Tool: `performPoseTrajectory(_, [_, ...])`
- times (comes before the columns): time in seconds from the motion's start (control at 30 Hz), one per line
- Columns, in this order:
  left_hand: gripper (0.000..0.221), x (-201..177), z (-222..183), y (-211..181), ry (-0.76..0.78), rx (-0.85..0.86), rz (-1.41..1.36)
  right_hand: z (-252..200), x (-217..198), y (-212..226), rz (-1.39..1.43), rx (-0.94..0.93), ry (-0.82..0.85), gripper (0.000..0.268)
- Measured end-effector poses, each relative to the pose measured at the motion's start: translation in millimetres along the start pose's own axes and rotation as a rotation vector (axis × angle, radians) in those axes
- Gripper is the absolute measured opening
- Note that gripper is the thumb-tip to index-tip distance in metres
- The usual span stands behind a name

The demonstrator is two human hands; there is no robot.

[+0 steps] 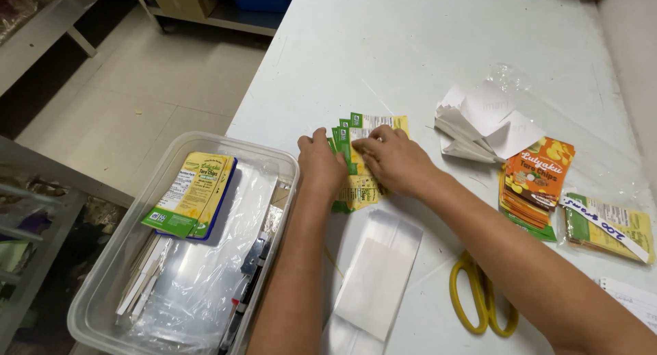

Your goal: Pairing product packets with paper slips and inserting them into clear plastic bags, using scissors to separate packets.

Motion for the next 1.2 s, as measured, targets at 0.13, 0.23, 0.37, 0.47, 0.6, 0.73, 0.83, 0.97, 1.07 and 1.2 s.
performPoseTrajectory(0.13, [0.059,-4.7,-23.0,-7.8,-0.005,0.029,0.055,18.7,-16.6,-36.4,0.091,0.064,-0.151,0.041])
performPoseTrajectory(0.23, [0.066,-7.7,-37.6,-15.6,0.012,0.012,0.209,29.2,-11.4,-65.5,0.190,0.166,-0.152,0.055])
performPoseTrajectory(0.37, [0.084,-9.8,-43.5,-16.7,0.102,-0.055,0.145,20.3,0.3,-45.7,0.218,0.167,-0.055,0.072])
performPoseTrajectory(0.47, [0.094,-8.3,-43.3,-12.2,0.133,-0.081,0.088,15.0,15.1,-31.0,0.261,0.068,-0.041,0.074])
performPoseTrajectory(0.6, [0.095,-12.5,-39.2,-12.0,0.104,-0.076,0.029,11.7,22.1,-24.6,0.358,0.014,-0.048,0.070])
performPoseTrajectory(0.73, [0.105,-23.9,-51.7,-14.4,0.126,-0.079,-0.089,-0.3,13.6,-25.2,0.485,0.071,-0.032,0.093])
performPoseTrajectory(0.83, [0.103,-28.9,-55.9,-22.2,0.156,-0.099,-0.289,-0.6,16.3,-37.3,0.560,0.078,-0.102,0.102])
performPoseTrajectory(0.97, [0.097,-24.2,-53.6,-17.0,0.178,-0.107,-0.271,-3.2,20.4,-41.8,0.636,0.060,-0.133,0.106])
performPoseTrajectory(1.07, [0.098,-23.9,-54.6,-18.6,0.189,-0.094,-0.260,0.9,26.4,-50.1,0.689,0.044,-0.152,0.108])
performPoseTrajectory(1.2, [0.101,-32.0,-67.3,-23.1,0.172,-0.119,-0.336,-3.7,26.7,-51.2,0.757,0.045,-0.179,0.111])
Point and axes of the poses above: each hand's wrist, its own z-axis towards the middle knuckle, its own x-axis out of the palm, y = z × x, the point moved 10 cm from there along z, towards the middle knuckle, and after that the axes turned 2 degrees about -x, right-handed, at the moved point
